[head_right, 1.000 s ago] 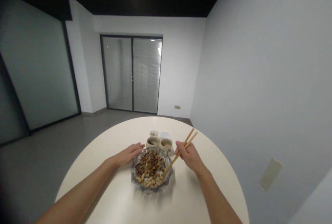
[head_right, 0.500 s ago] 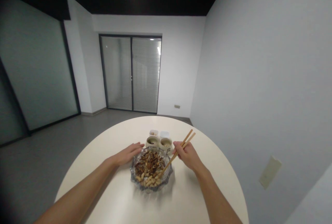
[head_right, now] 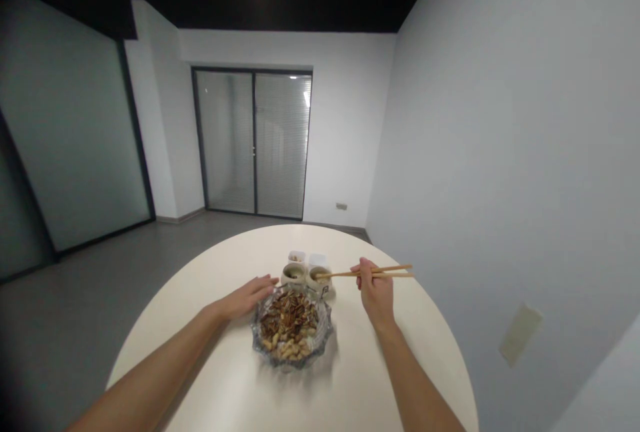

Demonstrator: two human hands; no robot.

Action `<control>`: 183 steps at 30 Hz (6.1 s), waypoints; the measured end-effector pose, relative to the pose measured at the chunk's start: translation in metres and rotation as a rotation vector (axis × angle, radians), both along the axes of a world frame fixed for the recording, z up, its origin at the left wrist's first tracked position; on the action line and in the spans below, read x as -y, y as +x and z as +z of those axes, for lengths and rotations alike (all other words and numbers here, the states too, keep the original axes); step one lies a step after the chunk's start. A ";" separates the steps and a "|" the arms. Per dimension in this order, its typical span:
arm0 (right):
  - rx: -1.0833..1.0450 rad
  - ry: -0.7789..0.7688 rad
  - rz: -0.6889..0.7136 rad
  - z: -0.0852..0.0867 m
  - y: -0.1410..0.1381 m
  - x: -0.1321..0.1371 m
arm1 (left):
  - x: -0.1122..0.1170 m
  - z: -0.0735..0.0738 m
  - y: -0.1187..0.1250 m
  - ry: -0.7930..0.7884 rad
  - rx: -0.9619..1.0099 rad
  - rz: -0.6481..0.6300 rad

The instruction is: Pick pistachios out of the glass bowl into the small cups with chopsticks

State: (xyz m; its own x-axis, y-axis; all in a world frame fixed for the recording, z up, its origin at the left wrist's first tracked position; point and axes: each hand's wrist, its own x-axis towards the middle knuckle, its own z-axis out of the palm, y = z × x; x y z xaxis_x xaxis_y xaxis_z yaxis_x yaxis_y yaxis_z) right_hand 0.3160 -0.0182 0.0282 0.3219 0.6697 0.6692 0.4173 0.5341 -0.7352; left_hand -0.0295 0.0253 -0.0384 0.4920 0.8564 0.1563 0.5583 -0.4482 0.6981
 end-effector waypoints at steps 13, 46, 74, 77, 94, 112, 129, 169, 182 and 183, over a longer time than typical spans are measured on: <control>0.006 -0.044 0.013 -0.007 0.008 -0.010 | 0.003 0.005 0.002 0.009 -0.019 -0.005; 0.251 -0.278 0.433 0.001 -0.010 0.014 | -0.001 0.000 0.000 -0.002 -0.023 0.006; 0.012 -0.026 0.142 0.008 -0.005 0.012 | 0.000 0.000 -0.001 -0.012 -0.016 0.011; -0.025 0.017 0.038 0.008 -0.003 0.009 | -0.001 -0.001 -0.001 -0.016 -0.006 0.019; 0.010 -0.018 0.052 0.007 -0.001 0.004 | -0.002 -0.003 -0.001 -0.019 -0.001 0.011; 0.246 -0.315 0.586 0.003 -0.024 0.021 | -0.001 -0.001 -0.001 -0.009 -0.027 -0.007; 0.224 -0.372 0.503 0.004 -0.010 0.012 | 0.003 0.005 0.001 0.003 -0.017 0.005; -0.051 -0.103 -0.013 -0.001 0.001 -0.002 | -0.002 -0.002 -0.001 -0.008 -0.026 0.002; 0.033 -0.232 0.338 0.000 -0.012 0.009 | -0.001 -0.002 0.000 -0.008 -0.010 0.011; 0.052 -0.253 0.356 0.000 -0.013 0.010 | -0.001 -0.002 0.000 -0.007 -0.013 0.010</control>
State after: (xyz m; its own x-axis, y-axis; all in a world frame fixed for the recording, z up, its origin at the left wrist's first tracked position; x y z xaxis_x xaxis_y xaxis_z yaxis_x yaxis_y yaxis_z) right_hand 0.3025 -0.0281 0.0285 0.0114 0.8779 0.4788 0.2797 0.4569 -0.8444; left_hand -0.0295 0.0264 -0.0408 0.4852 0.8625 0.1438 0.5715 -0.4373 0.6944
